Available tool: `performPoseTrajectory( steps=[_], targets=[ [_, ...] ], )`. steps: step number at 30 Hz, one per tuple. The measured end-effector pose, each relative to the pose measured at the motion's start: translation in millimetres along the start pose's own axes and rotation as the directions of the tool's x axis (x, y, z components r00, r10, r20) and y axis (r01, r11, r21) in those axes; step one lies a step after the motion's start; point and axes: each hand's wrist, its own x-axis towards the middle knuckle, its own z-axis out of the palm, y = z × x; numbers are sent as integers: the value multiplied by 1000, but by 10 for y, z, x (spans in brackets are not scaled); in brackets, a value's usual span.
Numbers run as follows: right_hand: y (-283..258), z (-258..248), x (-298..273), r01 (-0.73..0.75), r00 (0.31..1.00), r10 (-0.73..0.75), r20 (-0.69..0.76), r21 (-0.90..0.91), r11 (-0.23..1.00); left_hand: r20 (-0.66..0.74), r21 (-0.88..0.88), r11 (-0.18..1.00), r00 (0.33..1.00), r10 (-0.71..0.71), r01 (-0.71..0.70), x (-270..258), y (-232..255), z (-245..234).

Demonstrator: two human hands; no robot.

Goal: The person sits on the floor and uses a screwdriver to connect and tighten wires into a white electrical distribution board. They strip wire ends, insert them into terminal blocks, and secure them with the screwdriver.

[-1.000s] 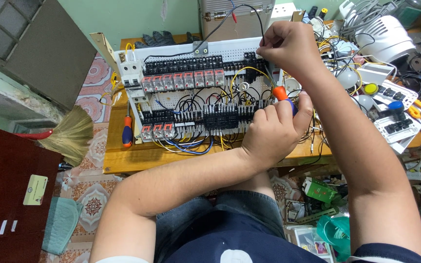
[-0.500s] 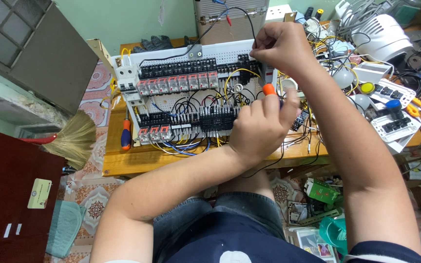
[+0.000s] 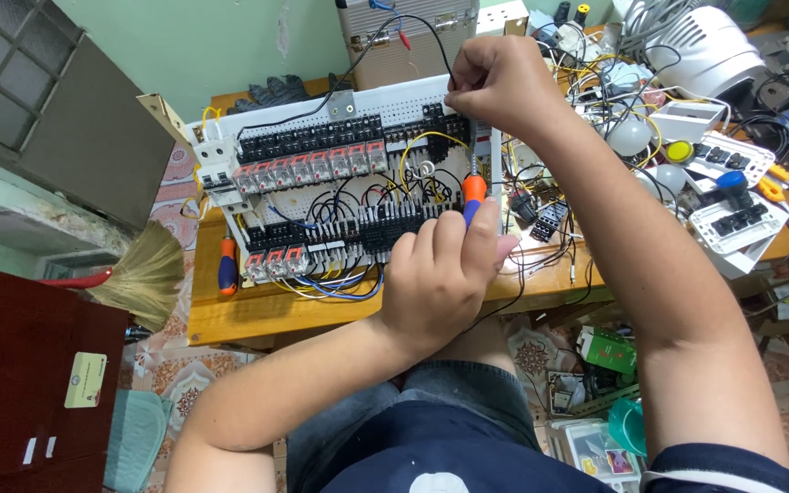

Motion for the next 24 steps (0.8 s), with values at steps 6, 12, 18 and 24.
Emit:
performPoseTrajectory(
  steps=[6, 12, 18, 24],
  targets=[
    [-3, 11, 3, -31, 1000, 31, 2, 17, 999, 4, -70, 997, 1000, -11, 11, -27, -22, -107],
    [-22, 2, 9, -16, 1000, 16, -2, 42, 999, 13, -142, 989, 999, -41, 43, -53, 4, -164],
    [-43, -4, 11, -21, 1000, 21, 0, 42, 999, 25, -202, 978, 999, -38, 42, -84, 2, -190],
    [-4, 42, 9, 1, 1000, -1, -7, 33, 999, 35, -207, 978, 999, -36, 43, -81, 20, -172]
  ],
)
